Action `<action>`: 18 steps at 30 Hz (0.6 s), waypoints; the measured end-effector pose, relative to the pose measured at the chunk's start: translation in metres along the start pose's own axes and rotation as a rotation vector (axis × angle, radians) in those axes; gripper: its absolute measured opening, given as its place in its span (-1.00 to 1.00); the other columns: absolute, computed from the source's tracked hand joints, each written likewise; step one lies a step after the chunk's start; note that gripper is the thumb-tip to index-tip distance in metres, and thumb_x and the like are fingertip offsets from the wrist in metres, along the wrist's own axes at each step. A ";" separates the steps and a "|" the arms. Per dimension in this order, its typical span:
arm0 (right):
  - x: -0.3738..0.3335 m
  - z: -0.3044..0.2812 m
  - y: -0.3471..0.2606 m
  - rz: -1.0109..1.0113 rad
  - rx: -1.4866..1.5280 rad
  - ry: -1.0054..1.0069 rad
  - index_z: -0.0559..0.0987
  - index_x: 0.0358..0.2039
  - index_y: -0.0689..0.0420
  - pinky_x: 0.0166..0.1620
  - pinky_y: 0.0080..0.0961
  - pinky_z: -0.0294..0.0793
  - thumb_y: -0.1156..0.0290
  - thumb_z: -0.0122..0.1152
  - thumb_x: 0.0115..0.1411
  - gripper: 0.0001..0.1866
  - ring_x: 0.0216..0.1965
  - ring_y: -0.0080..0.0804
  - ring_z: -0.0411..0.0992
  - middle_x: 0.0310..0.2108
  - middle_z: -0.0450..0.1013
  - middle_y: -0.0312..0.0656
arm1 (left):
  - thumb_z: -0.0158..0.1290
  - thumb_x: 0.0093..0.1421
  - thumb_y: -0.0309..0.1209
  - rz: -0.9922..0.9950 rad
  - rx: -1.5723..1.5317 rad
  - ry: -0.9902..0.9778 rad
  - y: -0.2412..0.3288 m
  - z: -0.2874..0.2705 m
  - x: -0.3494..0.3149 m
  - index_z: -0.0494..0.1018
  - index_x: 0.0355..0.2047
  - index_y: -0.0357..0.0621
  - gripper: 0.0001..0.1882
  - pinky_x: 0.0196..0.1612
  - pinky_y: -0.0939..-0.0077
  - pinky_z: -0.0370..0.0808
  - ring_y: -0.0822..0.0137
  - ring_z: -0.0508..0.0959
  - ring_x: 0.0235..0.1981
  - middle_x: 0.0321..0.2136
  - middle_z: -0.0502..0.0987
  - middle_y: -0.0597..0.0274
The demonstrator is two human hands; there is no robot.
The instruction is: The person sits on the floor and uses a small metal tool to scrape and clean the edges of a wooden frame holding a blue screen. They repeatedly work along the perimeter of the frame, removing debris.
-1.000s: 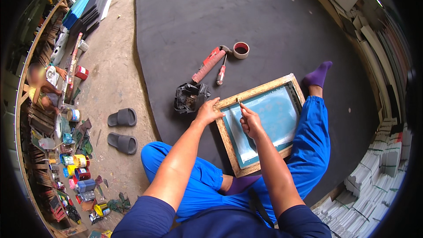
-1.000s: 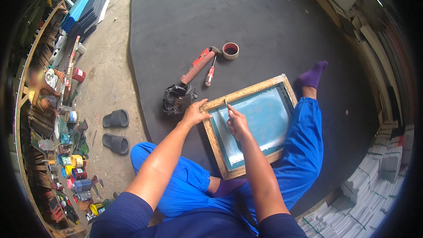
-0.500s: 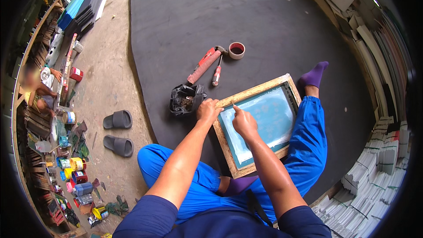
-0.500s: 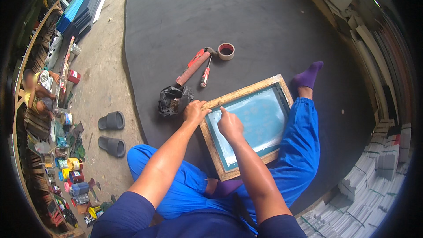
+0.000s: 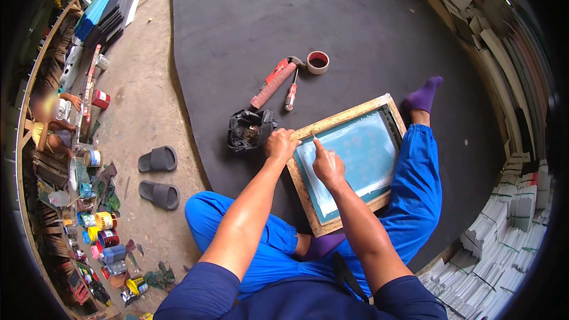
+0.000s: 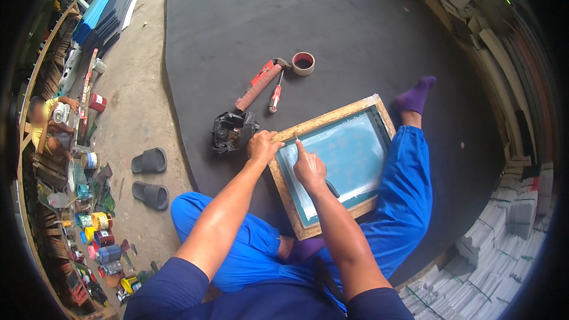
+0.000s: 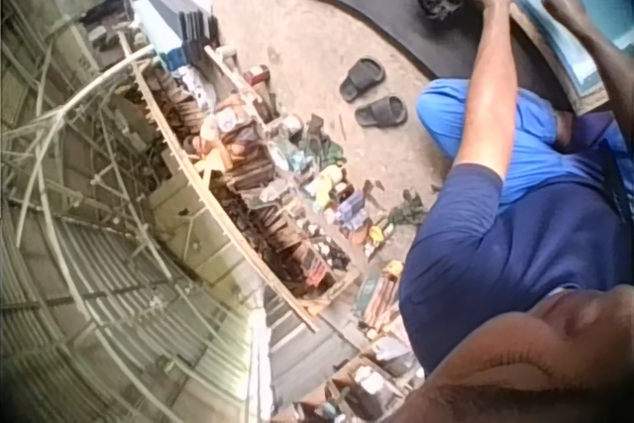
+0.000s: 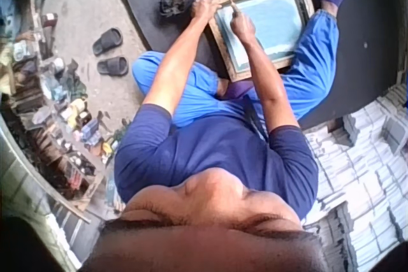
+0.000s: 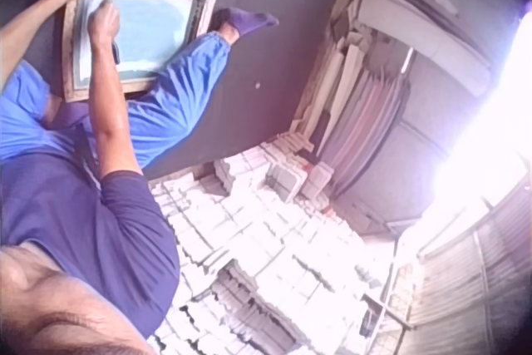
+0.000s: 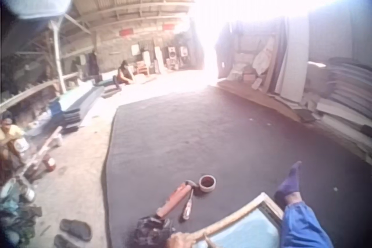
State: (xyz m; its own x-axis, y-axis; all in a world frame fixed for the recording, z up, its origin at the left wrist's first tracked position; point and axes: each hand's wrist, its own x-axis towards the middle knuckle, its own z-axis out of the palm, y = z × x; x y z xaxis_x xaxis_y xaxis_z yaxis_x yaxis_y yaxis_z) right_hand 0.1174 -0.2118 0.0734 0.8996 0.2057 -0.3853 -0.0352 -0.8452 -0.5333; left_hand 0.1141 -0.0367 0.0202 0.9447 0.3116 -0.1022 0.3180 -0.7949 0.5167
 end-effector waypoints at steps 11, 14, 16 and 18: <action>0.022 0.024 0.041 -0.127 0.293 0.068 0.51 0.27 0.02 -0.21 -0.22 0.48 0.32 0.15 0.38 -0.55 -0.25 -0.14 0.50 -0.28 0.60 -0.05 | 0.41 0.03 -0.10 0.061 0.078 -0.044 -0.003 0.000 -0.001 0.63 -0.02 0.06 -0.49 -0.04 0.17 0.60 0.05 0.65 -0.11 -0.18 0.63 0.15; 0.023 0.009 0.038 0.172 0.853 -0.247 0.52 0.29 -0.07 -0.64 -0.49 0.22 0.30 0.14 0.42 -0.56 -0.72 -0.61 0.18 -0.63 0.35 -0.37 | 0.38 0.07 -0.11 0.016 0.115 -0.060 -0.001 0.000 -0.003 0.62 0.00 0.08 -0.51 -0.03 0.16 0.60 0.08 0.64 -0.06 -0.15 0.62 0.17; 0.026 0.009 0.047 0.044 0.777 -0.189 0.50 0.31 -0.05 -0.67 -0.54 0.11 0.34 0.11 0.43 -0.55 -0.73 -0.66 0.12 -0.65 0.25 -0.43 | 0.35 0.10 -0.12 0.020 0.151 -0.069 0.005 0.001 -0.002 0.59 0.03 0.09 -0.52 0.00 0.16 0.60 0.07 0.63 -0.03 -0.11 0.61 0.19; 0.024 0.010 0.053 -0.049 0.734 -0.148 0.51 0.30 -0.01 -0.64 -0.56 0.17 0.37 0.11 0.42 -0.56 -0.71 -0.68 0.16 -0.61 0.33 -0.39 | 0.33 0.13 -0.14 0.026 0.181 -0.055 0.004 0.006 -0.004 0.58 0.01 0.05 -0.55 0.04 0.15 0.58 0.07 0.61 0.00 -0.09 0.60 0.16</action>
State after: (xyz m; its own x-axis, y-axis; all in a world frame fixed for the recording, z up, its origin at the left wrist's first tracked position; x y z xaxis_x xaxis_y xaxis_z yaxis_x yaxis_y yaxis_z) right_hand 0.1326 -0.2472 0.0288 0.8412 0.3431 -0.4179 -0.3246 -0.2976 -0.8978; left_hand 0.1123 -0.0440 0.0176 0.9543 0.2643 -0.1397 0.2975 -0.8845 0.3593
